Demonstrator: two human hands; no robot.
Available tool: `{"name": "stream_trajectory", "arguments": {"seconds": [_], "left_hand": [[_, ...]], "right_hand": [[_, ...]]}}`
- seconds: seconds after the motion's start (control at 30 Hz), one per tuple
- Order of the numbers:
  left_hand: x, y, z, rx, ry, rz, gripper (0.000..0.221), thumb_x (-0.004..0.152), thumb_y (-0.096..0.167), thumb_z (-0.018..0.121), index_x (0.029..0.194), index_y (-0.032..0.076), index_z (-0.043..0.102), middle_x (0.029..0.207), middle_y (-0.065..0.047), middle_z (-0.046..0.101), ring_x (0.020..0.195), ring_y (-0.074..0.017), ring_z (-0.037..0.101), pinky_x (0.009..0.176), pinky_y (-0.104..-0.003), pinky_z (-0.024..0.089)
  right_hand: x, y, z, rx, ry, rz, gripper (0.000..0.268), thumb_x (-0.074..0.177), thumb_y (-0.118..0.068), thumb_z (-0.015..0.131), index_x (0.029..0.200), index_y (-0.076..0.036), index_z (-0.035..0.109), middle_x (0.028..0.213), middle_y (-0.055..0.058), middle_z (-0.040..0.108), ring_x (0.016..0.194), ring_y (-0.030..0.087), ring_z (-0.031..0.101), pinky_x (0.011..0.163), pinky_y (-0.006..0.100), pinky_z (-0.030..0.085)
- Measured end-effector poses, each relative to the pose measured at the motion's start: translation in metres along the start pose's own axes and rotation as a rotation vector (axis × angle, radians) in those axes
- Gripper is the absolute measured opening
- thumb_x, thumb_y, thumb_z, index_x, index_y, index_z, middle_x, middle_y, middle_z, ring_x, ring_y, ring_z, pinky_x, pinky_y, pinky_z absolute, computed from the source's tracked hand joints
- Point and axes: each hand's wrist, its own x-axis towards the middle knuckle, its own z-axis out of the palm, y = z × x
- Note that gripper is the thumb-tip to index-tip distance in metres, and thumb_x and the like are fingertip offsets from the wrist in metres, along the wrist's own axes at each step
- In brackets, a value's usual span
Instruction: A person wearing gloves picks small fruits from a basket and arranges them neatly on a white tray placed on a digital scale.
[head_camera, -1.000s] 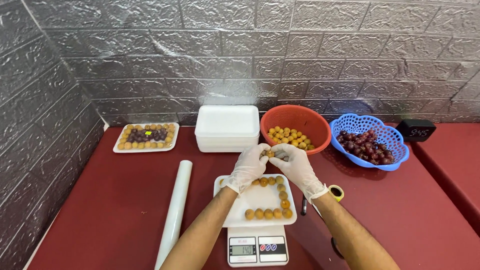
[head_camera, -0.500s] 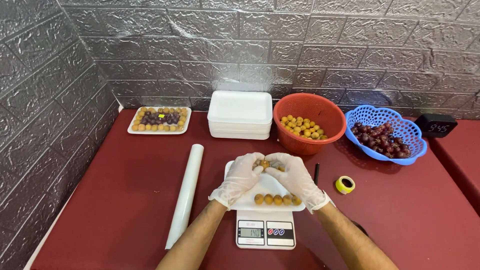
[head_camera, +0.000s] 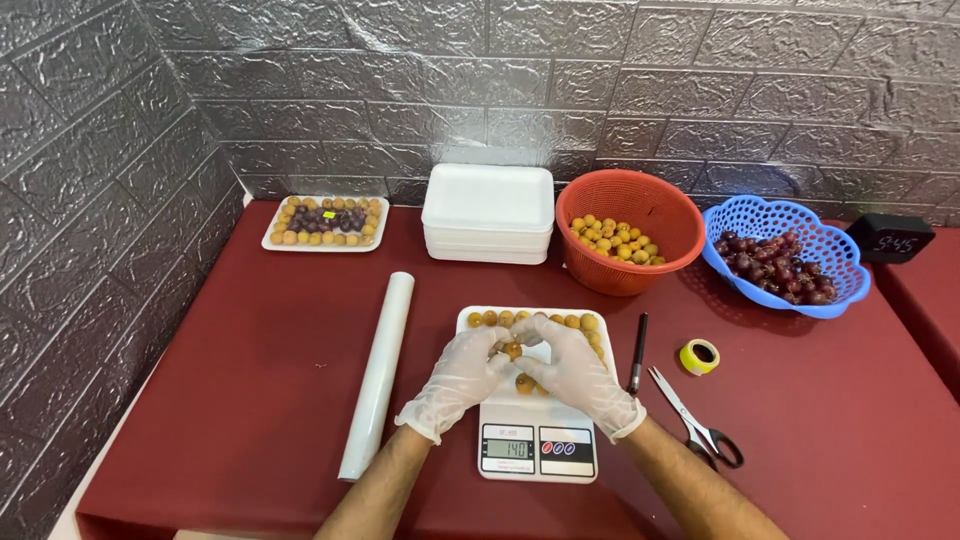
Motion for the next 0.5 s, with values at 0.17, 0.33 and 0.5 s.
{"name": "stream_trajectory", "arguments": {"seconds": [0.17, 0.33, 0.5], "left_hand": [[-0.015, -0.001, -0.004, -0.002, -0.005, -0.006, 0.035, 0.092, 0.02, 0.068, 0.126, 0.024, 0.069, 0.118, -0.004, 0.075, 0.115, -0.0235, 0.07, 0.1, -0.04, 0.056], [-0.013, -0.013, 0.003, 0.022, -0.011, -0.01, 0.033, 0.092, 0.02, 0.068, 0.125, 0.024, 0.07, 0.116, -0.003, 0.076, 0.113, -0.0233, 0.071, 0.098, -0.04, 0.057], [-0.011, -0.021, 0.011, 0.082, -0.013, 0.054, 0.029, 0.09, 0.018, 0.07, 0.119, 0.018, 0.073, 0.109, -0.009, 0.076, 0.109, -0.0302, 0.071, 0.096, -0.043, 0.058]], "right_hand": [[0.001, 0.02, 0.012, -0.046, -0.035, -0.022, 0.042, 0.08, -0.016, 0.081, 0.119, -0.023, 0.067, 0.104, 0.0, 0.075, 0.109, 0.02, 0.07, 0.102, 0.041, 0.052], [0.001, 0.024, 0.016, -0.091, -0.071, -0.027, 0.042, 0.08, -0.019, 0.08, 0.119, -0.025, 0.066, 0.105, -0.002, 0.076, 0.109, 0.02, 0.07, 0.1, 0.041, 0.051], [0.0, 0.03, 0.023, -0.184, -0.136, 0.019, 0.045, 0.079, -0.022, 0.08, 0.121, -0.026, 0.064, 0.106, 0.001, 0.076, 0.113, 0.029, 0.068, 0.102, 0.044, 0.052]]}}
